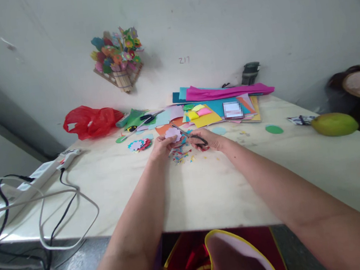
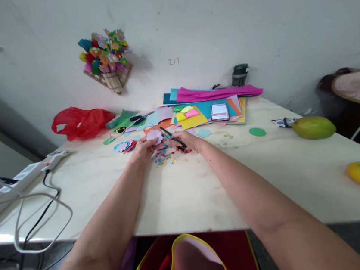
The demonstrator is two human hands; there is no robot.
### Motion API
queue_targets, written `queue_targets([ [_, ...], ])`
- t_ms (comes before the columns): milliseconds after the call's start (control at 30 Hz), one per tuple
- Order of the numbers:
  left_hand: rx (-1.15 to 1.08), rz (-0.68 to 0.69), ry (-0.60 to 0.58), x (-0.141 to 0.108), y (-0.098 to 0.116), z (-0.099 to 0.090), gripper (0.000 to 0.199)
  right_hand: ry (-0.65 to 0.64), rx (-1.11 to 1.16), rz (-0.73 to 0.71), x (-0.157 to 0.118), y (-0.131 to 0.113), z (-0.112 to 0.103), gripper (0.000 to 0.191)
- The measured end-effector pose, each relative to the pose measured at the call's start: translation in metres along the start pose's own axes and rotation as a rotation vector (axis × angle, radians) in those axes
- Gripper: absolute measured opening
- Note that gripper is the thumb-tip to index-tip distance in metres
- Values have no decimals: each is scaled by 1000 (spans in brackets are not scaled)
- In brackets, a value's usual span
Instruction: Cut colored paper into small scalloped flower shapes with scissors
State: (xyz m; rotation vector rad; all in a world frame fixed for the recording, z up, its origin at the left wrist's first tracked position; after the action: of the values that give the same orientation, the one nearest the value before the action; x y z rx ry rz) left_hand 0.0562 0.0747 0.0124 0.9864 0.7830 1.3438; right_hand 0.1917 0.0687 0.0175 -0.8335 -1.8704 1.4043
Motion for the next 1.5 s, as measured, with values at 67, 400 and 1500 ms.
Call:
queue_targets([
  [67, 2, -1, 3, 0, 0, -1, 29, 2, 2, 1, 0, -1, 0, 30],
  [400, 2, -13, 10, 0, 0, 0, 26, 2, -11, 6, -1, -3, 1, 31],
  [1500, -34, -19, 44, 2, 0, -8, 23, -8, 15, 22, 1, 4, 0, 29],
])
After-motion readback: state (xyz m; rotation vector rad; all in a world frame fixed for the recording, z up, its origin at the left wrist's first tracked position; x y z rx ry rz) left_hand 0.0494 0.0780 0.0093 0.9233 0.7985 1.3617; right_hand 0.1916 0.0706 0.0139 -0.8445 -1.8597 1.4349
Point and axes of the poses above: each hand's wrist, its own x-axis towards the middle knuckle, its own z-axis out of the palm, y = z × x, the point moved 9 cm from there along x, towards the middle knuckle, and after that the axes turned 5 degrees about -z, right-handed, at the moved point
